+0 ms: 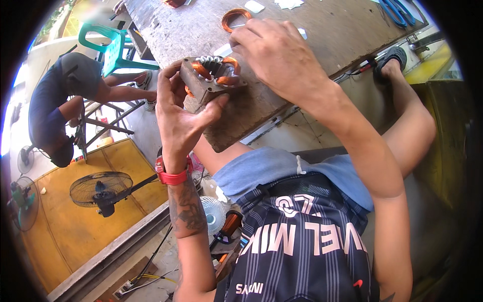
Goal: The person assembles a small electrical component by hand, inserting copper wire coils and white insulating pieces into a metal block. They use scissors to trim wire ends and place finished coils on the table.
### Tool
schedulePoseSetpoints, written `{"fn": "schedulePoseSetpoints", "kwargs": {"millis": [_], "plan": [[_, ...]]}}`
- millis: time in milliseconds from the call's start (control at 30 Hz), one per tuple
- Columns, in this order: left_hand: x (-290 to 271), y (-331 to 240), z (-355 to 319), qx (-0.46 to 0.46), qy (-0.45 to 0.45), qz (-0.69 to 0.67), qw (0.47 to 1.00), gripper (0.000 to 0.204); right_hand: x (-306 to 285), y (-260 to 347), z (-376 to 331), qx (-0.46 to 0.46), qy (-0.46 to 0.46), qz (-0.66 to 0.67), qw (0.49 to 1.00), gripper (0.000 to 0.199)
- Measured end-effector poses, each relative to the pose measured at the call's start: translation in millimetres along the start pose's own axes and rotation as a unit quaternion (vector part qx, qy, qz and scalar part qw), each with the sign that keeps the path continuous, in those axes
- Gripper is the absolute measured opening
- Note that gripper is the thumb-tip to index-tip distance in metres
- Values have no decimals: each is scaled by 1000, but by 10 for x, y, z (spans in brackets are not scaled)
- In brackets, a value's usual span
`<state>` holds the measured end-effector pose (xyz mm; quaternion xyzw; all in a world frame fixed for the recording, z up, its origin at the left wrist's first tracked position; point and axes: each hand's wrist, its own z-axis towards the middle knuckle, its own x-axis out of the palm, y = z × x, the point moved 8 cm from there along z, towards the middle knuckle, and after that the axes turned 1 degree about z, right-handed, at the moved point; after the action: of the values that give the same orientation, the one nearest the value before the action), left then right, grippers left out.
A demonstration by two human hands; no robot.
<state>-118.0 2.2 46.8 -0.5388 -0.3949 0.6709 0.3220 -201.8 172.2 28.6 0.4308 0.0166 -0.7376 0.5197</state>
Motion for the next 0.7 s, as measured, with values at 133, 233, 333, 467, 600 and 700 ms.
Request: {"fn": "schedulePoseSetpoints", "kwargs": {"millis": [133, 233, 333, 467, 600, 700], "plan": [[-1, -24, 44, 39, -6, 46, 998, 81, 27, -37, 16, 9, 18, -19, 1000, 21], [3, -21, 50, 52, -12, 64, 997, 82, 19, -44, 14, 11, 16, -42, 999, 19], [2, -18, 39, 59, -17, 78, 995, 83, 22, -30, 19, 9, 13, -65, 998, 20], [-5, -23, 36, 67, -19, 87, 994, 85, 14, -12, 40, 6, 9, -78, 997, 20], [-4, -27, 39, 67, -22, 94, 993, 86, 38, 5, 59, -5, 29, -88, 996, 19], [9, -28, 41, 65, -22, 87, 994, 87, 58, 4, 98, -24, 25, -85, 996, 18]]}}
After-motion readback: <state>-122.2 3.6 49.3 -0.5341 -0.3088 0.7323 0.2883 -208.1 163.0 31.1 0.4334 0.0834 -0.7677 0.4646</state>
